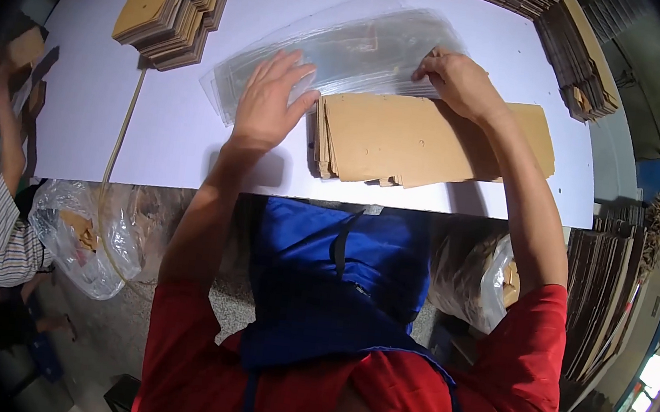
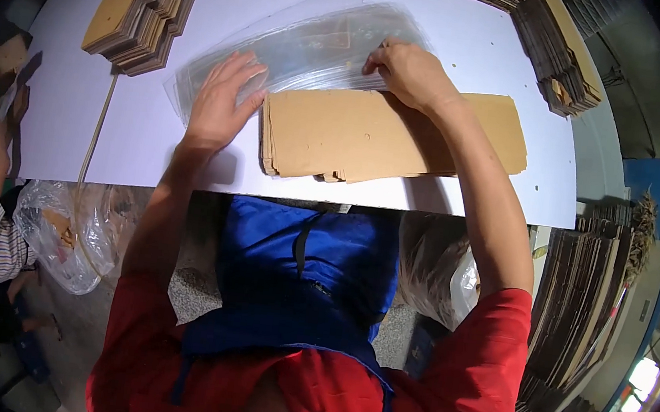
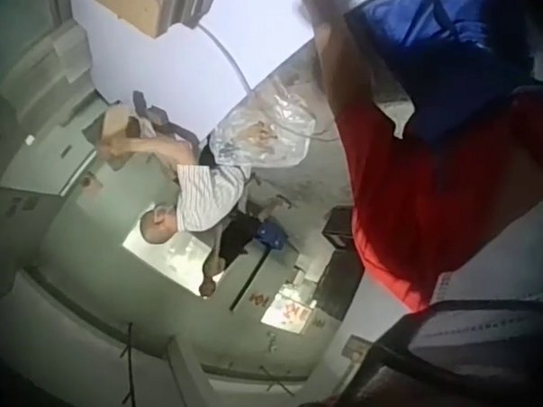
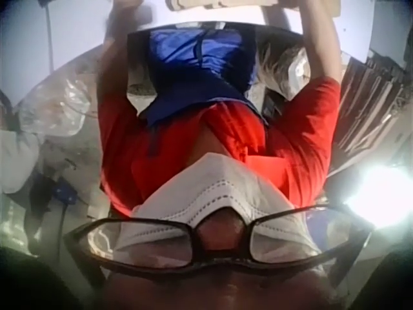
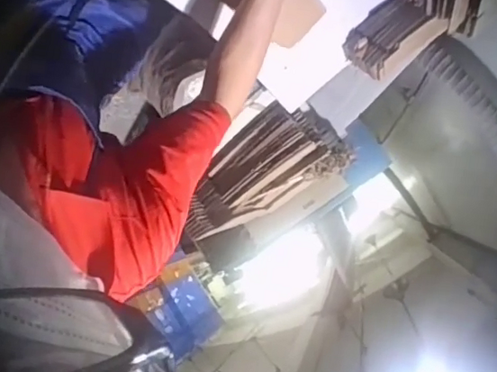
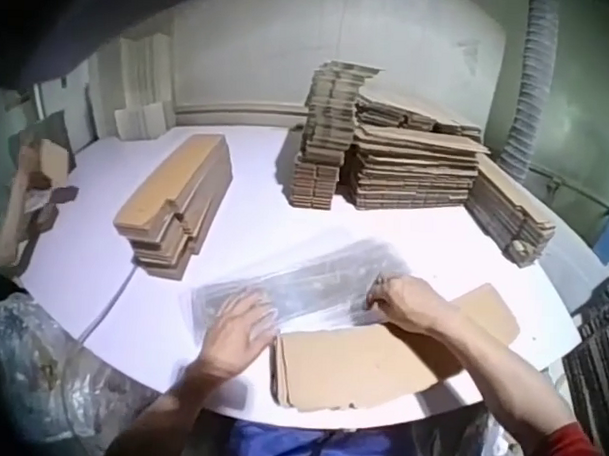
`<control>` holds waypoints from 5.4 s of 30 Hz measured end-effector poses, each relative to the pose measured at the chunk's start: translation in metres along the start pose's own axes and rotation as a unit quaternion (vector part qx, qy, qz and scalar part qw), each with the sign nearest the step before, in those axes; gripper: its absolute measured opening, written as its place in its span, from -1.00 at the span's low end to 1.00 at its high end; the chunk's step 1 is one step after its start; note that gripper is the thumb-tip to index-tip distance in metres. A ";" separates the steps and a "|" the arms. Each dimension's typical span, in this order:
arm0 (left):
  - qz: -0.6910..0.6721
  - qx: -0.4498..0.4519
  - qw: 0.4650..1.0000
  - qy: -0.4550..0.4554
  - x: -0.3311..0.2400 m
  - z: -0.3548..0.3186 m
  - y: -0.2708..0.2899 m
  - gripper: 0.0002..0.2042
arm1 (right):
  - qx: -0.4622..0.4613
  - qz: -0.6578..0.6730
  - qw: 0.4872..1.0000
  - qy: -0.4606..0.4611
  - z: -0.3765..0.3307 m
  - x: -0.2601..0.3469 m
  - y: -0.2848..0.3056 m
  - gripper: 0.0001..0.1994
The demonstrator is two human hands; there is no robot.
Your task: The recorder is folding flat cardboard components and organizing them into stacks or placing them into a plastic bag at a workstation.
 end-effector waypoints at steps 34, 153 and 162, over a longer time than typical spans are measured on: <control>-0.006 -0.050 0.999 -0.012 -0.053 0.002 0.021 -0.65 | 0.031 0.137 0.971 -0.194 -0.029 -0.052 0.006 -0.58; -0.253 -0.127 0.955 -0.084 -0.185 -0.065 0.039 -0.75 | 0.002 0.080 0.988 0.129 -0.161 0.067 -0.002 0.11; -0.189 -0.100 0.972 -0.096 -0.218 -0.110 0.038 -0.82 | -0.143 0.015 0.983 0.113 -0.203 0.096 0.013 -0.06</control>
Point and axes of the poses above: each hand's wrist, its own z-axis towards the middle knuckle, its own y-axis out of the back of the hand, x = y × z, the point moved 6 cm from there along z, towards the middle knuckle, and after that the axes turned 9 degrees about -y, right-handed, at the moved point
